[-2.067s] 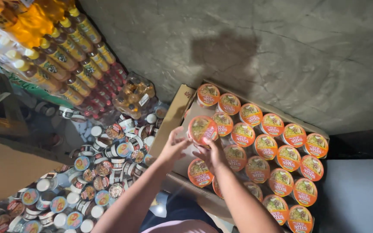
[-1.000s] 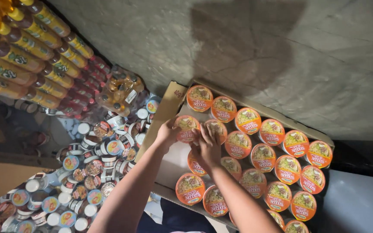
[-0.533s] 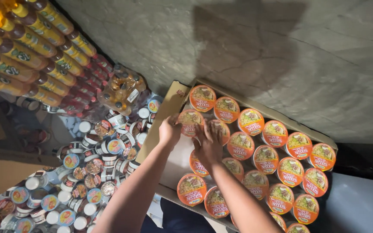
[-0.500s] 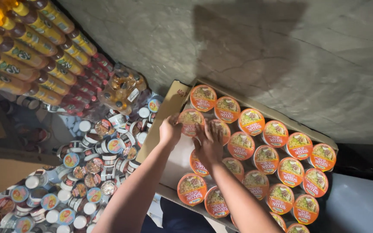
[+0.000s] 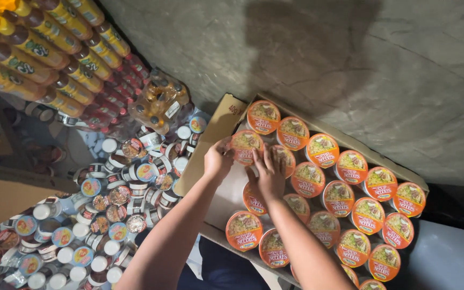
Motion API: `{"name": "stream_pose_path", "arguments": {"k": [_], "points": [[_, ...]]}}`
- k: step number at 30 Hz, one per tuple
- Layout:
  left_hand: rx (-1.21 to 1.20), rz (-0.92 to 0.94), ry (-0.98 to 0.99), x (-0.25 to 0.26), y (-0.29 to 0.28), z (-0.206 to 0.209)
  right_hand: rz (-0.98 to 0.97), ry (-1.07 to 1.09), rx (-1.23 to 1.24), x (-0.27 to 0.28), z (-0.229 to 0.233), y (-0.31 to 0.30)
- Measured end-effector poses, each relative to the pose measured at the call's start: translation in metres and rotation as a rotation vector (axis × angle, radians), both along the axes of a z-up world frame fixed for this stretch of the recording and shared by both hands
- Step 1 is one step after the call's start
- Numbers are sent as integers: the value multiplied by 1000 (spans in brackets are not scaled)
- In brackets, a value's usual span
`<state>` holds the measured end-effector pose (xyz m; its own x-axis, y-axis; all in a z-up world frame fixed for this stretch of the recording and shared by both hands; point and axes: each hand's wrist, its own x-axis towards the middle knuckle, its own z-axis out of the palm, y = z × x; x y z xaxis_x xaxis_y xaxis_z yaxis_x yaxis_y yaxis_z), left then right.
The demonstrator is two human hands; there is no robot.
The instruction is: The person organizes instant noodle cups by picking them up from a cluttered pile on the floor and placing them into a cardboard box. The person also handles a cardboard box flap during the process.
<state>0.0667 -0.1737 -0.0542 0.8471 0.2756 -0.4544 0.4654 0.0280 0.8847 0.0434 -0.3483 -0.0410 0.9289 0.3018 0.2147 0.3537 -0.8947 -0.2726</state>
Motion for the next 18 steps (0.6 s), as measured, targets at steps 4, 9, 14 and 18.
{"name": "stream_pose_path", "arguments": {"k": [4, 9, 14, 18], "points": [[66, -42, -13, -2, 6, -7, -27, 27, 1, 0, -7, -1], [165, -24, -222, -11, 16, -13, -23, -6, 6, -3, -2, 2], [103, 14, -209, -22, 26, -4, -37, -52, 44, -11, 32, 33], [7, 52, -274, -37, 47, 27, 36, -76, 172, -18, 59, 76]]}}
